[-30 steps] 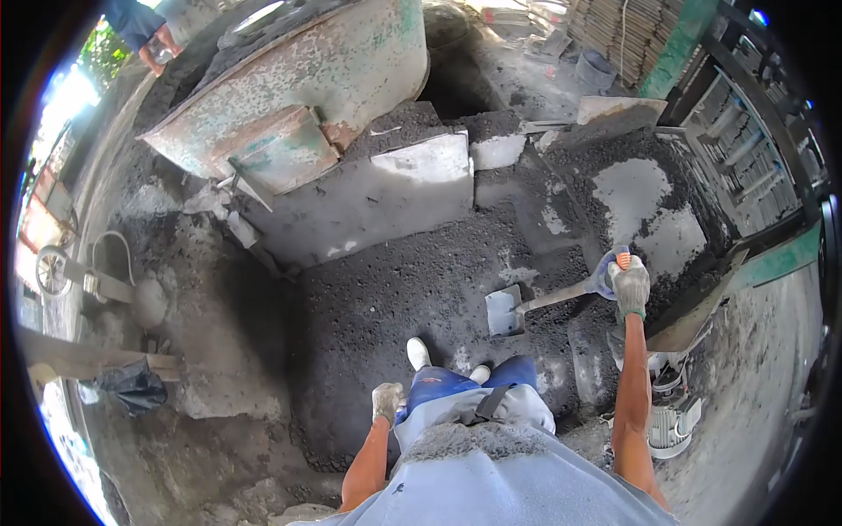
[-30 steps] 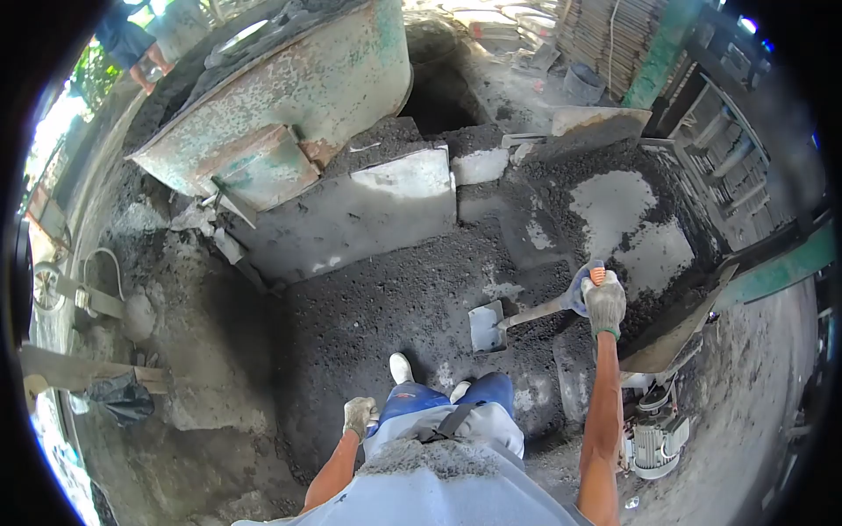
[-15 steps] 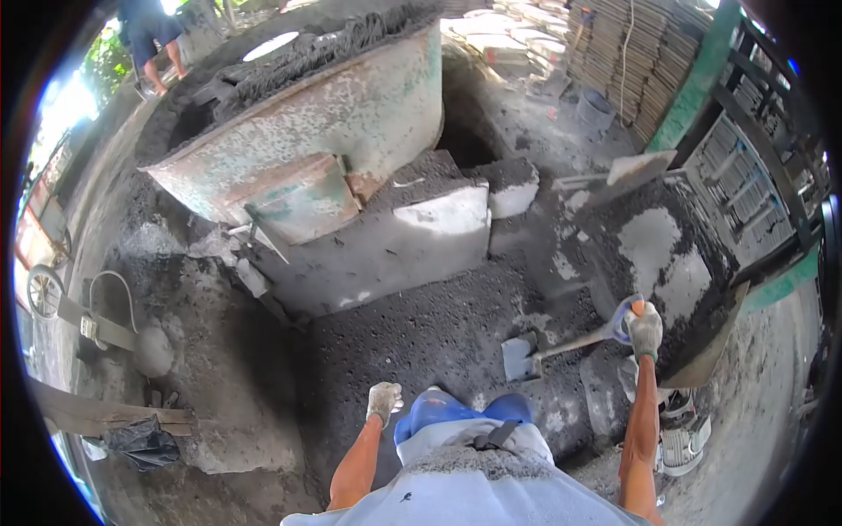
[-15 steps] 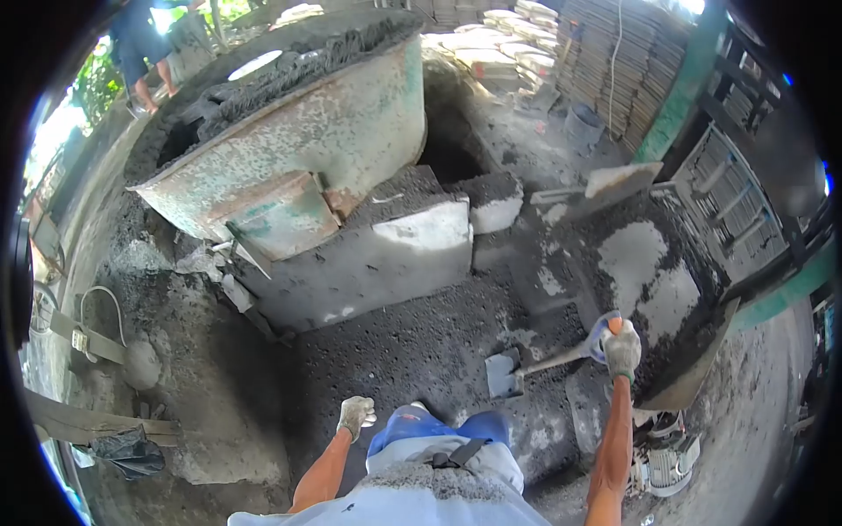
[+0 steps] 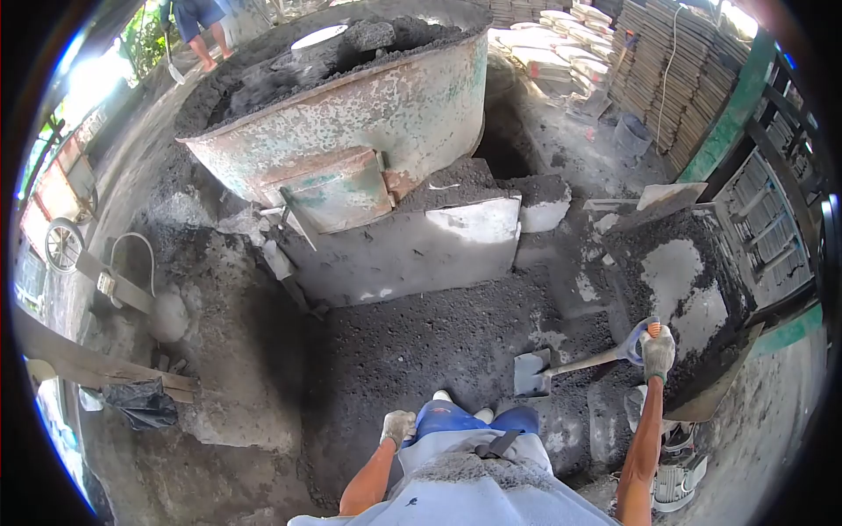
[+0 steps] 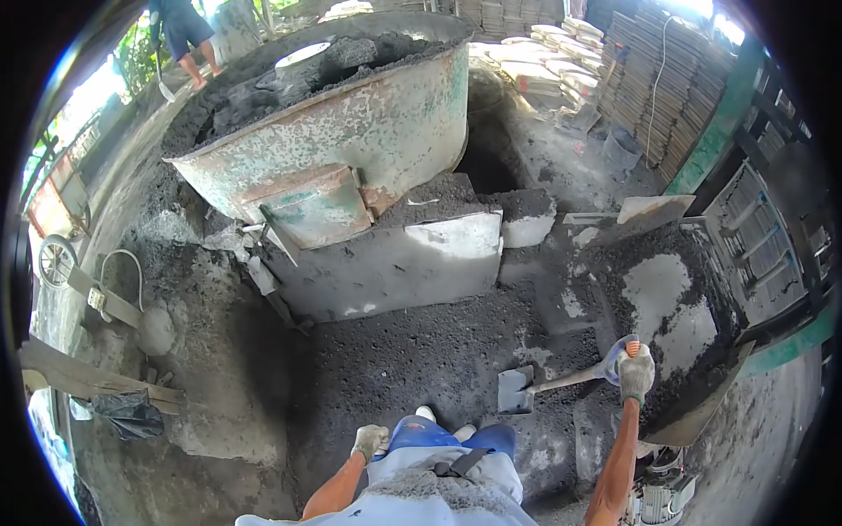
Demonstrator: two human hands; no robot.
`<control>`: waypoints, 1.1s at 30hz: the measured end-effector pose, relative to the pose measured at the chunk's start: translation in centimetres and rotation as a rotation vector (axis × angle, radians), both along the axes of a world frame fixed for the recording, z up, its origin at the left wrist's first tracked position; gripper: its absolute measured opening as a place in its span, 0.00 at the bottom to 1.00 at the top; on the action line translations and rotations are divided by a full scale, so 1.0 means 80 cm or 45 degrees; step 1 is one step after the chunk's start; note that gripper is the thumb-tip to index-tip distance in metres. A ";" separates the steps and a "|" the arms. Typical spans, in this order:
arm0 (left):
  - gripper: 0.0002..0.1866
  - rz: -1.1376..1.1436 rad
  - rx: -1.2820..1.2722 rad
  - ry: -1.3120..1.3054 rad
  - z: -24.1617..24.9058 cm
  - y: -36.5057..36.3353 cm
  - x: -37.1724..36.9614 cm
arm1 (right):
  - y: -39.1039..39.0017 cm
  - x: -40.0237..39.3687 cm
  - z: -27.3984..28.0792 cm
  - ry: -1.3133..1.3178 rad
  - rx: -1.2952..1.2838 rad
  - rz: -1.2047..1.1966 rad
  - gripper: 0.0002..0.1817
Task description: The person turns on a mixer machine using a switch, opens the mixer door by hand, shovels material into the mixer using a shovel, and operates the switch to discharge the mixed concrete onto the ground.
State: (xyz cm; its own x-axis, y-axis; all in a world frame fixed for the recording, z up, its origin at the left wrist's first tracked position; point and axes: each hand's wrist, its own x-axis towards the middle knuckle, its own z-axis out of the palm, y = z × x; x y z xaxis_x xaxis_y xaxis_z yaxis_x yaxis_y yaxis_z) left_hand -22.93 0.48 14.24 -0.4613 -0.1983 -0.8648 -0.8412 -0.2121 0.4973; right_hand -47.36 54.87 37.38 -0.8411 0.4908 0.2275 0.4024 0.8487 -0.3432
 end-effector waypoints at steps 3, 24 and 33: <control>0.14 0.171 0.209 -0.019 -0.001 0.002 0.018 | 0.009 0.001 -0.004 0.001 -0.021 0.005 0.16; 0.10 0.169 0.174 0.032 0.023 0.038 0.013 | 0.037 0.011 -0.011 0.001 -0.010 0.037 0.16; 0.11 0.167 0.109 0.046 0.026 0.052 0.013 | 0.038 0.010 -0.012 0.025 0.022 0.047 0.16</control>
State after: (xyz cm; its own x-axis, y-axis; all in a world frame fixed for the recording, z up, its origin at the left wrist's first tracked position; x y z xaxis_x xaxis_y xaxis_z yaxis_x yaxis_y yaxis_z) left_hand -21.92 4.65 16.34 -0.4674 -0.1852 -0.8644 -0.7855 -0.3617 0.5022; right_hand -46.55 57.91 36.41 -0.8536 0.4555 0.2527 0.3642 0.8687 -0.3358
